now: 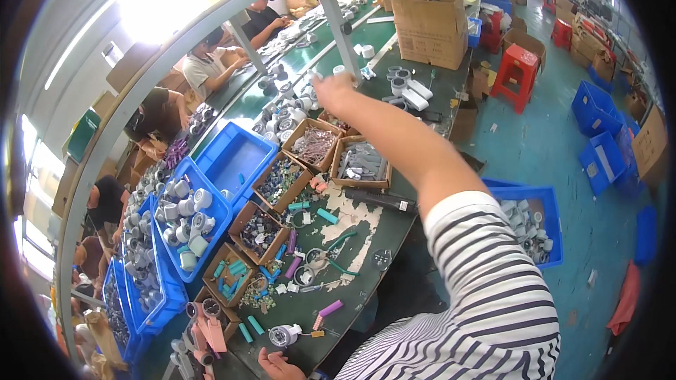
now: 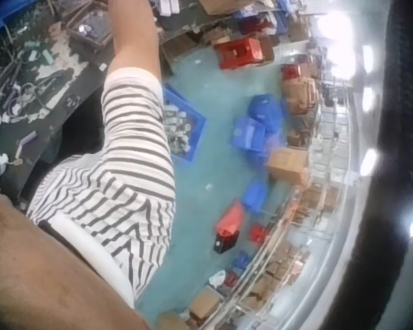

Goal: Assembling small portable fans and electronic components at a factory workbench.

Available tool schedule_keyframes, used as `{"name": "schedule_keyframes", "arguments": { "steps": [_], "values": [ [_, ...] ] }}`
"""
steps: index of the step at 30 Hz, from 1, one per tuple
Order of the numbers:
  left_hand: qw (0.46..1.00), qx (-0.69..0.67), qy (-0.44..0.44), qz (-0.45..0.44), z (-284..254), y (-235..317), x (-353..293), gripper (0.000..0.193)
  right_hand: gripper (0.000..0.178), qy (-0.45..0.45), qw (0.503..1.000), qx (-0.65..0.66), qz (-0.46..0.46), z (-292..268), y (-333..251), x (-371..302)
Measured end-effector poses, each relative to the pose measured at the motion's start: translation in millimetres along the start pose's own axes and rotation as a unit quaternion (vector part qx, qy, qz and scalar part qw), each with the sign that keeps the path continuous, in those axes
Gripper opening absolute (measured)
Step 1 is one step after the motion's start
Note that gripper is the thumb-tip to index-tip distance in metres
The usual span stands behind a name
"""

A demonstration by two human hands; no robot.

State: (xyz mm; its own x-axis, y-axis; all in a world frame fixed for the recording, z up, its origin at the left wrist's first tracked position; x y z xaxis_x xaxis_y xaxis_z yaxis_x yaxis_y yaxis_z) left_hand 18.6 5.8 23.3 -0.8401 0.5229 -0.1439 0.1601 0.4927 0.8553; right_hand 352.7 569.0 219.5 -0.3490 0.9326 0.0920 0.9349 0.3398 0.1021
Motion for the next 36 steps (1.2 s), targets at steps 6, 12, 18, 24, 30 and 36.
{"name": "schedule_keyframes", "arguments": {
  "steps": [6, 12, 18, 24, 30, 36],
  "values": [
    [0.999, 0.029, 0.007, 0.018, -2, 1, -1, 0.047, 0.081, 0.024, 0.992, 0.106, 0.058, -31, -1, 41],
    [1.000, 0.021, 0.020, 0.010, 4, -1, -2, 0.046, 0.077, 0.000, 0.991, 0.101, 0.087, -54, 2, 62],
    [0.998, -0.017, 0.055, 0.006, 9, -21, 8, 0.040, 0.080, -0.037, 0.986, 0.117, 0.115, -70, 9, 81],
    [0.997, -0.042, 0.064, 0.014, 9, -51, 29, 0.039, 0.084, -0.018, 0.986, 0.116, 0.120, -70, 5, 93],
    [0.999, 0.025, 0.012, 0.022, -3, -47, 23, 0.044, 0.072, 0.045, 0.992, 0.089, 0.074, -41, -4, 116],
    [0.997, -0.072, 0.014, 0.015, 6, -21, 11, 0.051, 0.064, -0.038, 0.998, -0.036, -0.033, -44, -25, 104]
  ]
}}
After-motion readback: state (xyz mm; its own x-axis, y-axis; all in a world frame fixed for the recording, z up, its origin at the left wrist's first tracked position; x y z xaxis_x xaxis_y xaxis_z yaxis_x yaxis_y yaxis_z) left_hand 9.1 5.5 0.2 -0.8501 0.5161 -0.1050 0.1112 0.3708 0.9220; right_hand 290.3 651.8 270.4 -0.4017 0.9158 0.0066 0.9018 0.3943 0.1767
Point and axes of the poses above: each hand's wrist, its own x-axis towards the middle knuckle, its own z-axis out of the palm, y = z × x, the point moved 1 cm from there along x, towards the middle knuckle, and after that the axes turned 12 degrees about -z, right-handed, at the moved point
